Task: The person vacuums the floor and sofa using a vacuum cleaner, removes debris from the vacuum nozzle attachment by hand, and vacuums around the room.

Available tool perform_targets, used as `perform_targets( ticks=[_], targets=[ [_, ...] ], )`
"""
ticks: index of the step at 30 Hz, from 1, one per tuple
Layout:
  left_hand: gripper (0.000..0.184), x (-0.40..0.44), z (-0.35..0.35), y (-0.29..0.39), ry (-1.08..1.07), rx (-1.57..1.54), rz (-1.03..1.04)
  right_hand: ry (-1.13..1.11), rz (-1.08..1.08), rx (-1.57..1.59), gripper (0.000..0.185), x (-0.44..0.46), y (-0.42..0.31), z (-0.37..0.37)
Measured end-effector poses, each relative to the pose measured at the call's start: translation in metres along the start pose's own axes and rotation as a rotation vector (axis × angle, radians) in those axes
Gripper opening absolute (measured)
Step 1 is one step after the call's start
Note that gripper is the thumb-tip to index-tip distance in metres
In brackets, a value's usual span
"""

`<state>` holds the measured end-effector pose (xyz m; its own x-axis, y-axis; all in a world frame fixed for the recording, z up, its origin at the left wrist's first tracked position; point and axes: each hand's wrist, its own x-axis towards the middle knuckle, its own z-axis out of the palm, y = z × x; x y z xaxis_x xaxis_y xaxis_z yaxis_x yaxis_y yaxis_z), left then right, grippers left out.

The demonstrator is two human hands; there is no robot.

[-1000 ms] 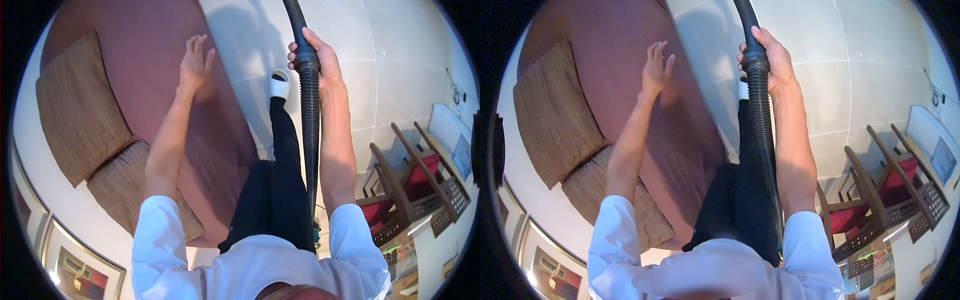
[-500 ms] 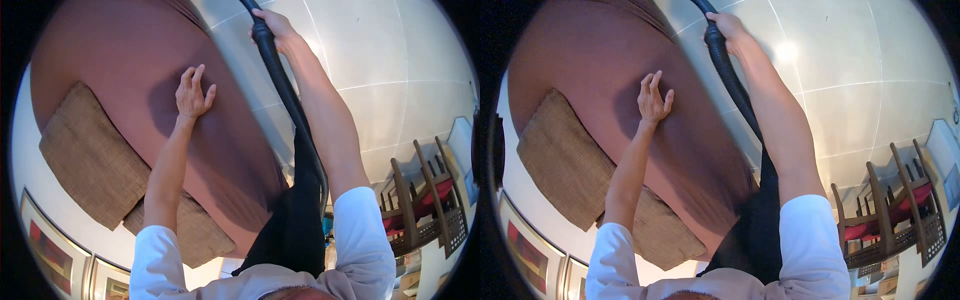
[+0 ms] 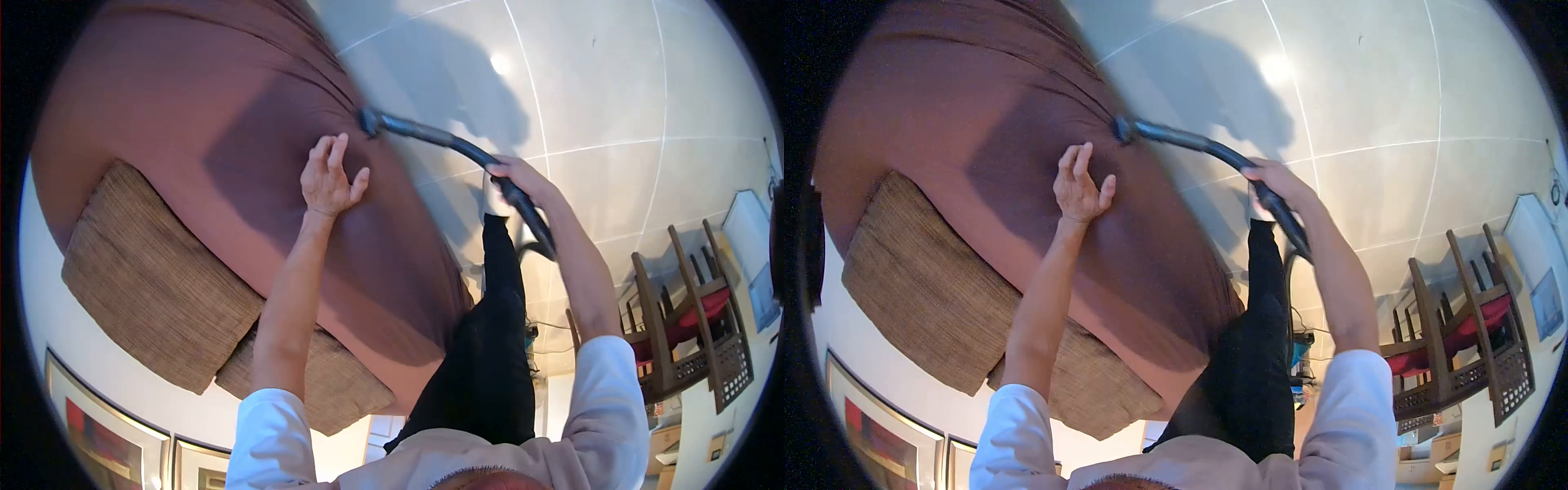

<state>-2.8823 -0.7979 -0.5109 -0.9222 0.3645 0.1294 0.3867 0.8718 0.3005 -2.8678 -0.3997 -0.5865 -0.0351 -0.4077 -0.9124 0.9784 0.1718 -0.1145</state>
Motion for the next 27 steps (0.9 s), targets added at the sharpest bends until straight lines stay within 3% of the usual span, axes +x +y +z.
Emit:
perform_targets(
  ticks=[3, 4, 8, 10, 14, 16, 18, 20, 24, 27],
  targets=[
    [0.068, -0.002, 0.001, 0.001, -0.024, 0.005, -0.019, 0.104, -0.011, -0.014, 0.036, -0.025, -0.031, -0.019],
    [0.067, -0.002, 0.002, 0.001, -0.031, 0.015, -0.019, 0.166, -0.043, 0.075, 0.026, -0.025, -0.055, -0.017],
    [0.067, -0.003, 0.002, 0.0, -0.015, 0.032, -0.01, 0.195, -0.425, 0.132, 0.028, 0.04, -0.182, -0.001],
    [0.066, -0.006, 0.004, -0.001, -0.017, 0.031, -0.011, 0.052, -0.533, 0.208, 0.031, 0.086, -0.25, 0.02],
    [0.065, -0.003, 0.006, -0.001, -0.016, 0.045, -0.016, 0.087, -0.545, 0.083, 0.027, 0.146, -0.306, 0.068],
    [0.064, -0.004, 0.006, 0.001, -0.012, 0.061, -0.019, 0.094, -0.492, -0.024, 0.025, 0.151, -0.282, 0.074],
    [0.064, -0.007, 0.008, 0.001, -0.016, 0.041, -0.035, 0.009, -0.306, -0.084, 0.026, 0.153, -0.235, 0.058],
    [0.064, -0.011, 0.006, 0.001, -0.029, 0.025, -0.051, -0.109, -0.299, -0.006, 0.027, 0.154, -0.163, 0.036],
    [0.065, -0.009, 0.005, 0.004, -0.077, 0.004, -0.066, -0.113, -0.049, -0.022, 0.026, 0.06, -0.034, 0.01],
    [0.067, -0.007, 0.0, 0.003, -0.077, 0.045, -0.041, -0.027, -0.018, -0.088, 0.03, 0.004, 0.026, -0.018]
  ],
)
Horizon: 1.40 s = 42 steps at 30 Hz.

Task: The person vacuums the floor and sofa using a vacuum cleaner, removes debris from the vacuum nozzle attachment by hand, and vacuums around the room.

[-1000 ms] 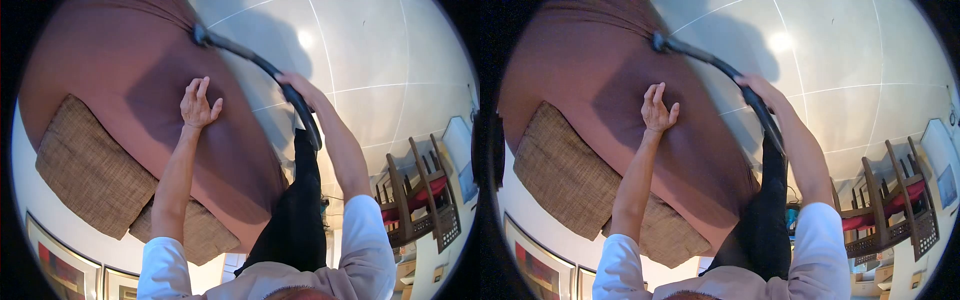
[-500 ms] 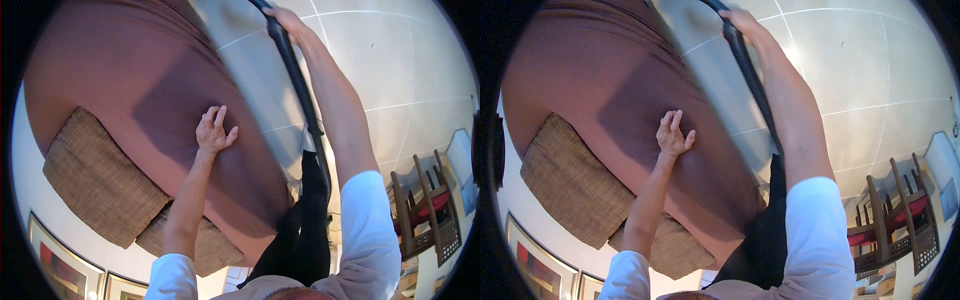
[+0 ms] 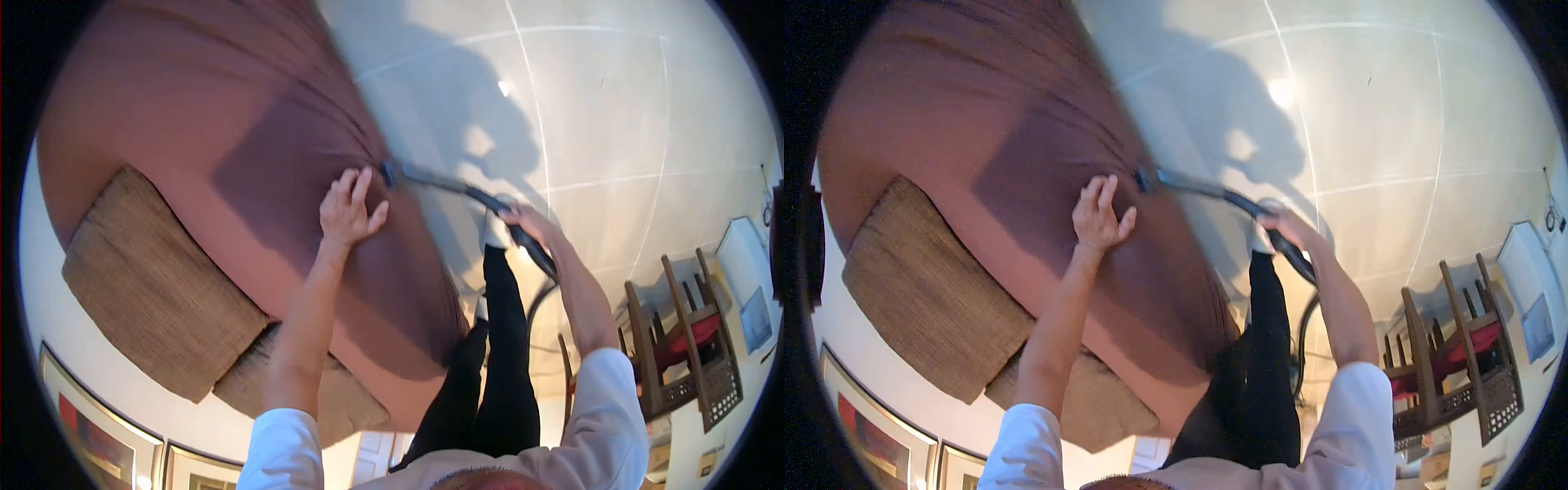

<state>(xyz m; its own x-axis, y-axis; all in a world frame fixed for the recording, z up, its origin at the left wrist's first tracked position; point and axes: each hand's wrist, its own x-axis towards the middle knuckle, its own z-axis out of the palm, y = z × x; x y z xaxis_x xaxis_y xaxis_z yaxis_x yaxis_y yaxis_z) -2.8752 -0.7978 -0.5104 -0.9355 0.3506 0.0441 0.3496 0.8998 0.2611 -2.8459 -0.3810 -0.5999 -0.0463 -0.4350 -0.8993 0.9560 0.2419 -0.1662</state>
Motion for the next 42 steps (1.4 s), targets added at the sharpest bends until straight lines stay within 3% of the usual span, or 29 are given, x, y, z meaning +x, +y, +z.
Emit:
perform_targets(
  ticks=[2, 6, 8, 10, 14, 19, 26, 28, 32, 34, 41, 42],
  targets=[
    [0.069, 0.001, -0.002, -0.005, 0.028, 0.041, 0.025, 0.087, 0.068, -0.032, 0.049, -0.031, -0.008, -0.01],
    [0.07, -0.003, -0.005, -0.004, -0.052, 0.011, -0.029, 0.147, -0.191, 0.086, 0.049, -0.025, -0.079, -0.015],
    [0.069, -0.001, -0.004, 0.001, -0.069, 0.005, -0.041, 0.13, -0.335, 0.215, 0.036, 0.0, -0.136, -0.013],
    [0.069, 0.001, -0.006, 0.001, -0.074, 0.023, -0.041, 0.131, -0.482, 0.122, 0.035, 0.038, -0.197, -0.005],
    [0.069, 0.001, -0.004, 0.002, -0.093, 0.053, -0.039, 0.138, -0.64, 0.221, 0.033, 0.089, -0.304, 0.044],
    [0.071, 0.006, -0.004, -0.001, -0.01, 0.083, 0.0, 0.079, -0.596, 0.19, 0.034, 0.071, -0.333, 0.065],
    [0.072, 0.003, -0.004, 0.005, -0.056, 0.083, -0.058, 0.057, -0.517, 0.396, 0.039, 0.044, -0.354, 0.011],
    [0.073, 0.004, -0.005, 0.005, -0.079, 0.07, -0.064, 0.07, -0.58, 0.328, 0.038, 0.039, -0.369, 0.001],
    [0.067, 0.003, -0.005, 0.005, -0.067, 0.065, -0.055, 0.075, -0.48, 0.2, 0.038, 0.056, -0.402, 0.003],
    [0.063, 0.01, -0.008, 0.007, -0.014, 0.016, -0.039, 0.067, -0.568, 0.175, 0.032, 0.071, -0.411, 0.02],
    [0.064, 0.017, -0.017, 0.025, -0.27, -0.135, -0.171, 0.039, -0.523, 0.323, 0.041, 0.15, -0.456, 0.051],
    [0.064, 0.027, -0.006, 0.046, -0.307, -0.132, -0.166, 0.033, -0.504, 0.355, 0.041, 0.153, -0.45, 0.023]
  ],
)
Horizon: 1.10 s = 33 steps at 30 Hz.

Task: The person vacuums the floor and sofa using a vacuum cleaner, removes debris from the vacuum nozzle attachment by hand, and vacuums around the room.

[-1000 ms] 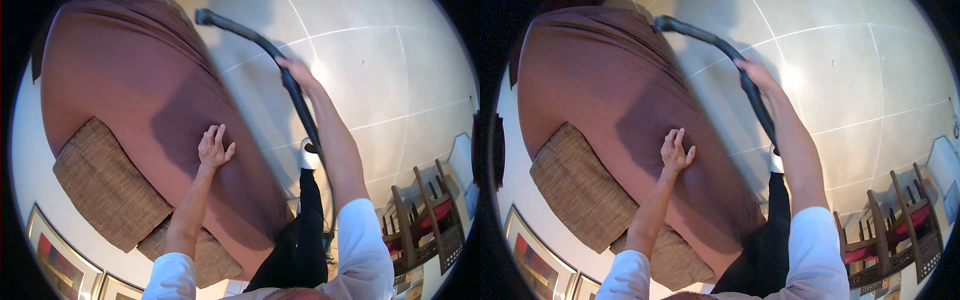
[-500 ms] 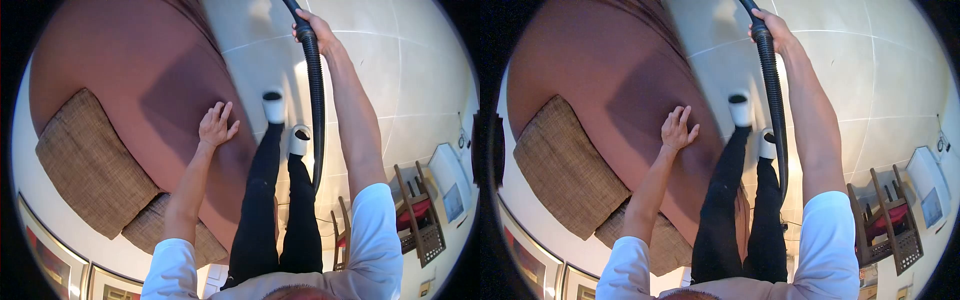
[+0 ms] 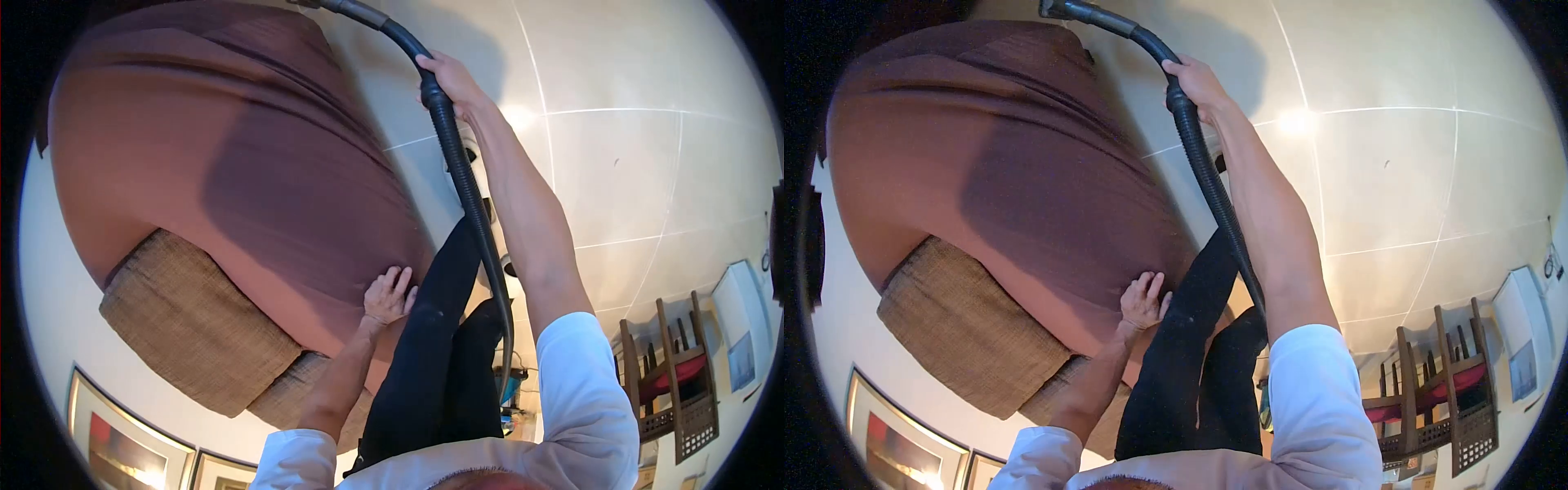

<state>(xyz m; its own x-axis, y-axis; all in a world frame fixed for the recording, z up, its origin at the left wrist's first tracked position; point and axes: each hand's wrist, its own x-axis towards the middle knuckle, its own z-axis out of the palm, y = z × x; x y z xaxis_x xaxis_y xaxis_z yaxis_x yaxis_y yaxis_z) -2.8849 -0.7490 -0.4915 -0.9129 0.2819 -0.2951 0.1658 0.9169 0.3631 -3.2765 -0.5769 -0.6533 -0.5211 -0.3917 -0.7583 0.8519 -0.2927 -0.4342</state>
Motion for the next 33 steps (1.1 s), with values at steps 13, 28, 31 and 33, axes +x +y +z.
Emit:
perform_targets(
  ticks=[13, 28, 31, 33],
  targets=[
    [0.057, -0.003, -0.022, 0.0, -0.088, -0.051, -0.083, 0.034, 0.062, -0.231, 0.034, -0.005, -0.099, -0.033],
    [0.05, -0.005, -0.032, -0.004, -0.137, -0.106, -0.147, 0.002, 0.139, -0.406, 0.042, -0.002, -0.098, 0.018],
    [0.05, -0.002, -0.039, 0.0, -0.108, -0.115, -0.133, 0.067, 0.17, -0.463, 0.029, 0.023, -0.059, 0.005],
    [0.049, -0.004, -0.037, -0.002, -0.205, -0.135, -0.174, 0.194, 0.054, -0.754, 0.03, 0.03, -0.041, -0.007]
  ],
)
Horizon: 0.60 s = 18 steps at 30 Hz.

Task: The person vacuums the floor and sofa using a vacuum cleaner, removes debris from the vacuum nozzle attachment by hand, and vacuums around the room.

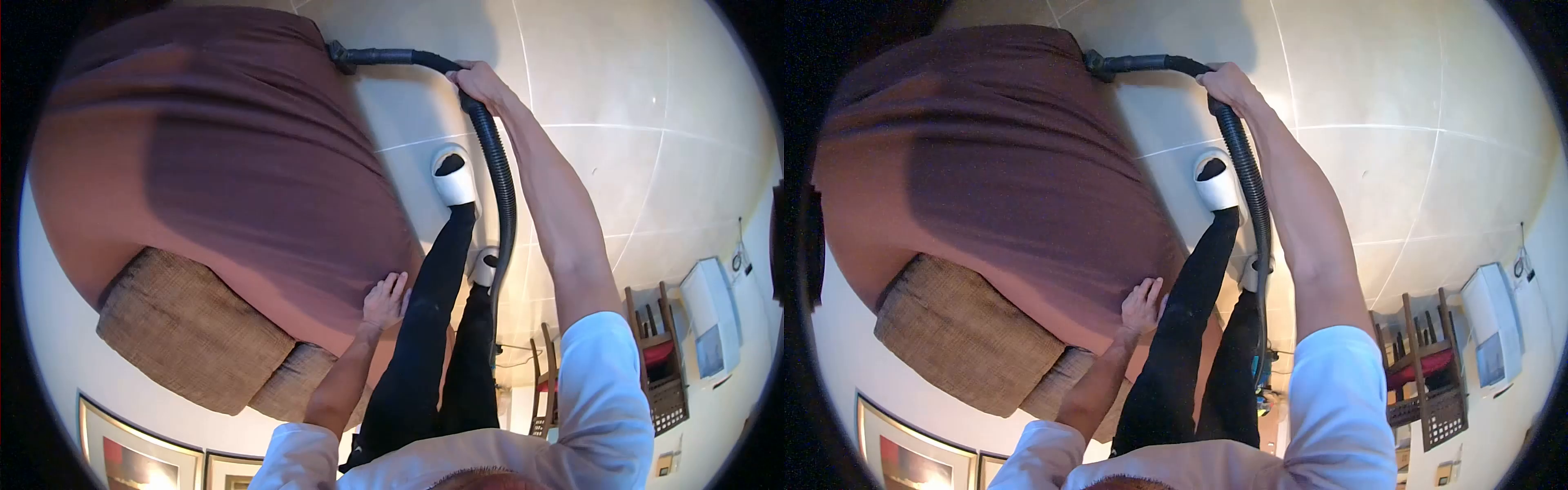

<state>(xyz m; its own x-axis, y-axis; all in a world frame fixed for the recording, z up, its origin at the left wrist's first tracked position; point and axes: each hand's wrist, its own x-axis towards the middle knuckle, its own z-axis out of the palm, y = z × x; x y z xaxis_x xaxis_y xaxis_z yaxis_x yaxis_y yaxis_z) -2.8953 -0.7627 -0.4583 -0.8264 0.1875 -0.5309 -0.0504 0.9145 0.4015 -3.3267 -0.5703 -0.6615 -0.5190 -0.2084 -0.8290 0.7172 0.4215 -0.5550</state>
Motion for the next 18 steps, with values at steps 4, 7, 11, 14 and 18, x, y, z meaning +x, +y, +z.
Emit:
perform_targets(
  ticks=[4, 7, 11, 14, 18],
  targets=[
    [0.048, -0.006, 0.005, -0.002, 0.061, 0.014, 0.022, -0.036, 0.012, 0.311, 0.039, -0.03, -0.036, -0.017],
    [0.048, 0.0, 0.0, -0.001, 0.003, -0.002, 0.016, 0.055, -0.135, 0.315, 0.037, -0.026, -0.064, -0.01],
    [0.049, -0.001, -0.009, 0.005, 0.024, -0.082, -0.029, 0.031, -0.15, -0.036, 0.044, -0.028, -0.014, 0.01],
    [0.048, 0.009, -0.028, 0.014, 0.022, -0.198, -0.094, -0.024, -0.023, -0.325, 0.061, -0.084, 0.008, -0.017],
    [0.04, 0.103, -0.136, 0.005, 0.342, -0.137, 0.108, 0.129, -0.125, -0.365, 0.057, -0.107, 0.009, -0.051]
  ],
)
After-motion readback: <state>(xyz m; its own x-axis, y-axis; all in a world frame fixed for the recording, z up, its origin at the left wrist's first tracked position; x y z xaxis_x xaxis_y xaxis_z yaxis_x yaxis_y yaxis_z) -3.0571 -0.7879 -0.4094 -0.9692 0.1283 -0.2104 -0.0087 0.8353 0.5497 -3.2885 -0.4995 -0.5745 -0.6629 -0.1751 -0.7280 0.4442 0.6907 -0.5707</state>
